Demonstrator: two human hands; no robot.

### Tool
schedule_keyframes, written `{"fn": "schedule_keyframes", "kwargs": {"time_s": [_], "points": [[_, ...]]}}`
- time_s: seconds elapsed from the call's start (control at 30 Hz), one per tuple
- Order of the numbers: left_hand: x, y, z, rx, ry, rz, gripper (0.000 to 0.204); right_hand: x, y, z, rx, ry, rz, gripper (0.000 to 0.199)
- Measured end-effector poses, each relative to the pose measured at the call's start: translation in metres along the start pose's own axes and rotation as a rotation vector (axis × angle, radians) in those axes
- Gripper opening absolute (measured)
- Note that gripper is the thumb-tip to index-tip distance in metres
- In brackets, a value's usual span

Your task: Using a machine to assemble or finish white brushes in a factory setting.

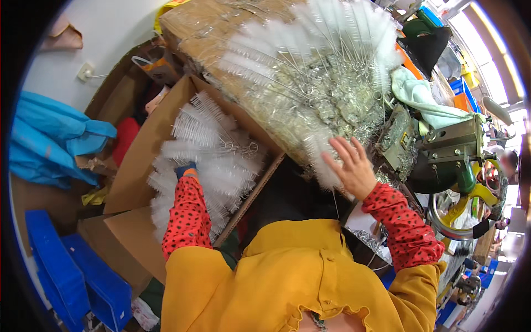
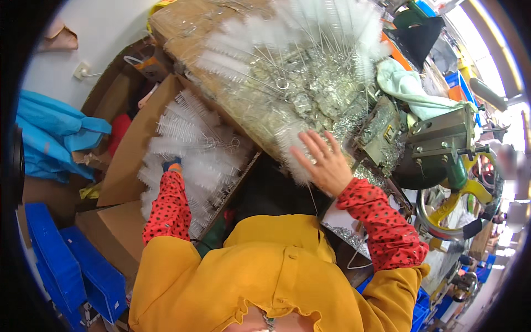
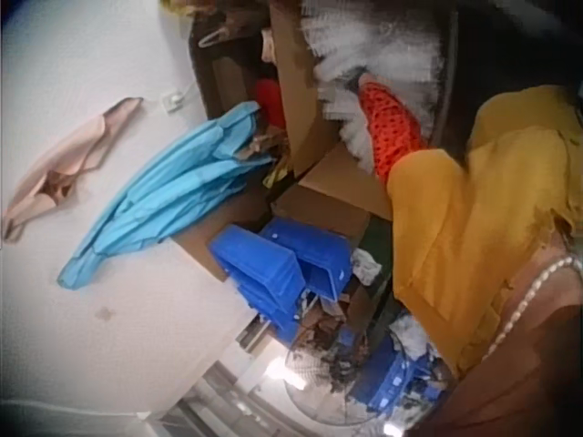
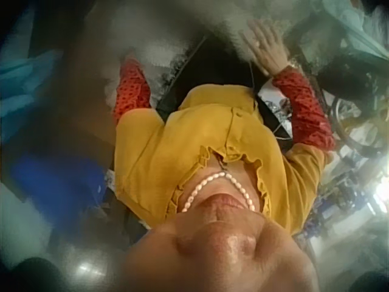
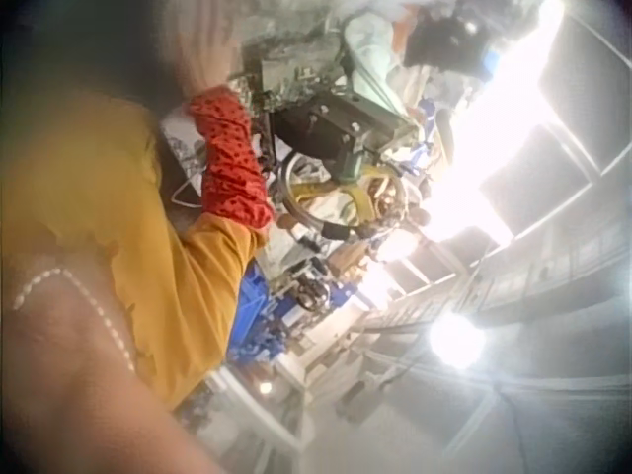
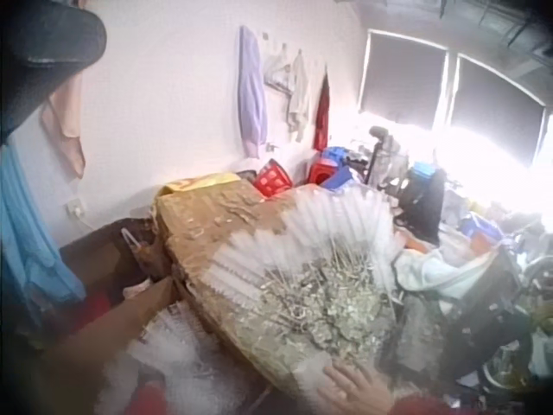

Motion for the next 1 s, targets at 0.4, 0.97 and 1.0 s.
{"fn": "schedule_keyframes", "kwargs": {"time_s": [0.4,0.97,1.0], "points": [[-0.098,0.059,-0.058,0.22,0.339,0.143,0.084,-0.034,-0.037,-0.015,-0.231,0.056,-0.365,0.022],[-0.188,0.172,-0.127,0.597,-0.076,-0.133,0.034,0.031,-0.174,-0.051,0.448,-0.285,-0.395,0.089],[-0.198,0.182,-0.14,0.647,-0.119,-0.232,0.033,0.043,-0.173,-0.065,0.542,-0.216,-0.359,0.092]]}}
Point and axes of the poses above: each hand's wrist, its own y-axis away from the middle knuckle, its own x-axis out of the palm, z = x × y, the point moved 8 cm from there along -y, towards the middle knuckle, and after that the axes turned 2 degrees about -z, right-handed, at the moved point
